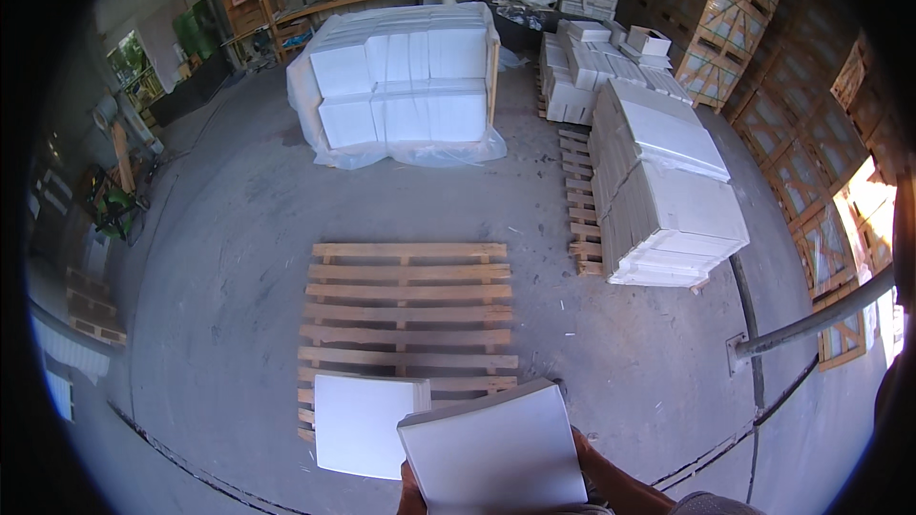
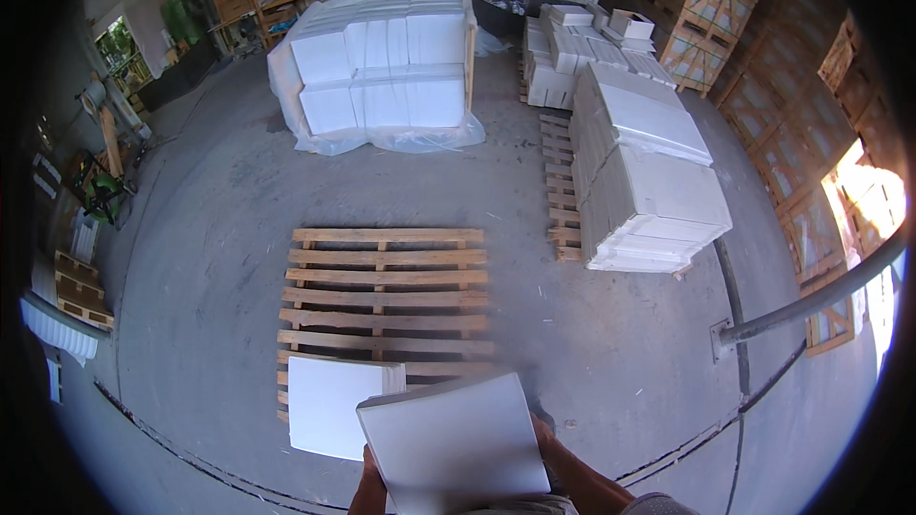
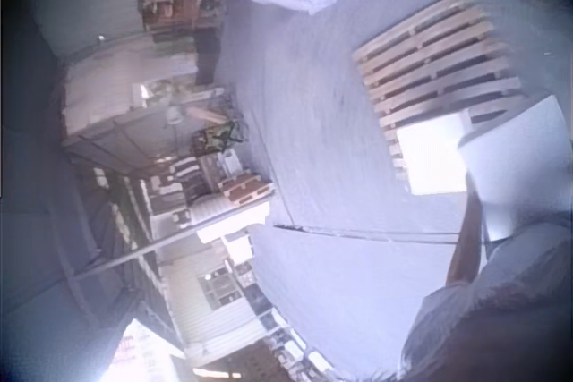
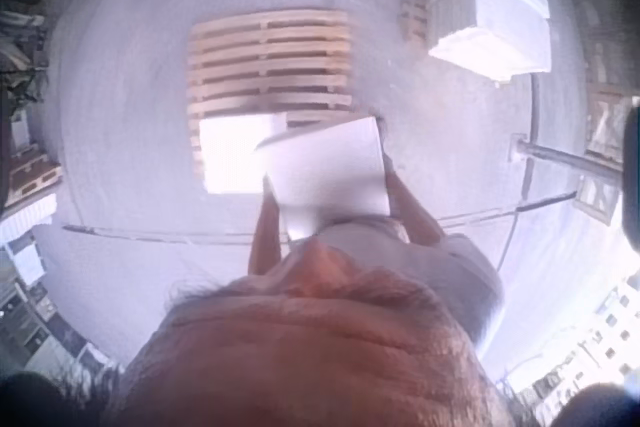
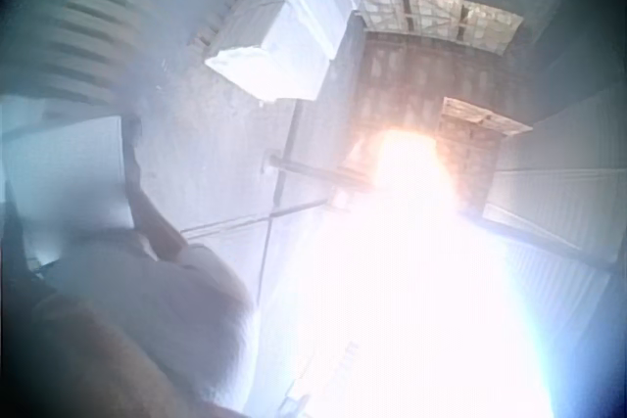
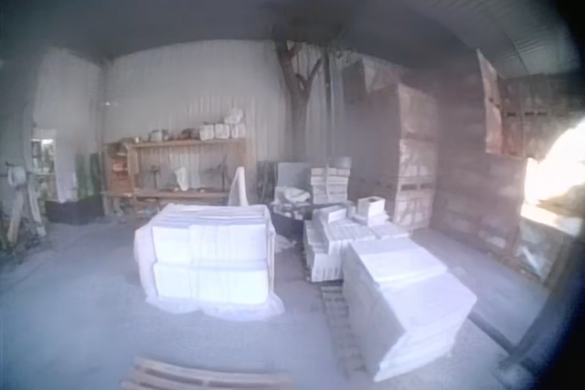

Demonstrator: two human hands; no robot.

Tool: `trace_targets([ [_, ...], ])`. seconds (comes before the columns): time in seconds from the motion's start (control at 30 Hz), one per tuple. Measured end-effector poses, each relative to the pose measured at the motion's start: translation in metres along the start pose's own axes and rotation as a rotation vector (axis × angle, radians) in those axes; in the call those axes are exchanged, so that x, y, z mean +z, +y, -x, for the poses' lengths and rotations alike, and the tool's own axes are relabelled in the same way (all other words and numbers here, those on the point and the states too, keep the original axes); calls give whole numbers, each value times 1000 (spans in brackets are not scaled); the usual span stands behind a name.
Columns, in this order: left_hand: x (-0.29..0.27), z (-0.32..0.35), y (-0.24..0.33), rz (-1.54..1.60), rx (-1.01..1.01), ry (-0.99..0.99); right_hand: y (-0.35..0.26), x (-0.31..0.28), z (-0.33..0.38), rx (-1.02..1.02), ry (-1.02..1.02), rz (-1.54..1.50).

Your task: The person unwraps a large plastic-wrapped pallet of white rectangular panels using a utility knife, then repeatedly picks up individual panels and stacks them on a nearby wooden pallet. The person handles the panels one at a time and places them in a neat pile.

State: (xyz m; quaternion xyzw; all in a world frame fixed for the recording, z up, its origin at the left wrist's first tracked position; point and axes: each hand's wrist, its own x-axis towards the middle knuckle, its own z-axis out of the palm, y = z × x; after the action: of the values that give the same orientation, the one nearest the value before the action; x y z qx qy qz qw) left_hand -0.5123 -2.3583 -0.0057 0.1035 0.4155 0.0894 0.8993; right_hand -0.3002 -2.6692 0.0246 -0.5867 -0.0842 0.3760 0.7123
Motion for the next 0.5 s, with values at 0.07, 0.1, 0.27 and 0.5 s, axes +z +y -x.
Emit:
trace_targets([
  [0.07,36,-12,-14,-31,-40,-28,-20,-26,22,-92,58,3],
  [0.1,56,-19,-22,-48,-56,-41,-30,-40,30,-114,90,-7],
  [0.27,154,-52,-80,-150,-76,-77,-86,-132,48,-35,234,-129],
  [0.5,275,-116,-136,-1021,220,-215,-155,-249,33,112,384,-259],
])
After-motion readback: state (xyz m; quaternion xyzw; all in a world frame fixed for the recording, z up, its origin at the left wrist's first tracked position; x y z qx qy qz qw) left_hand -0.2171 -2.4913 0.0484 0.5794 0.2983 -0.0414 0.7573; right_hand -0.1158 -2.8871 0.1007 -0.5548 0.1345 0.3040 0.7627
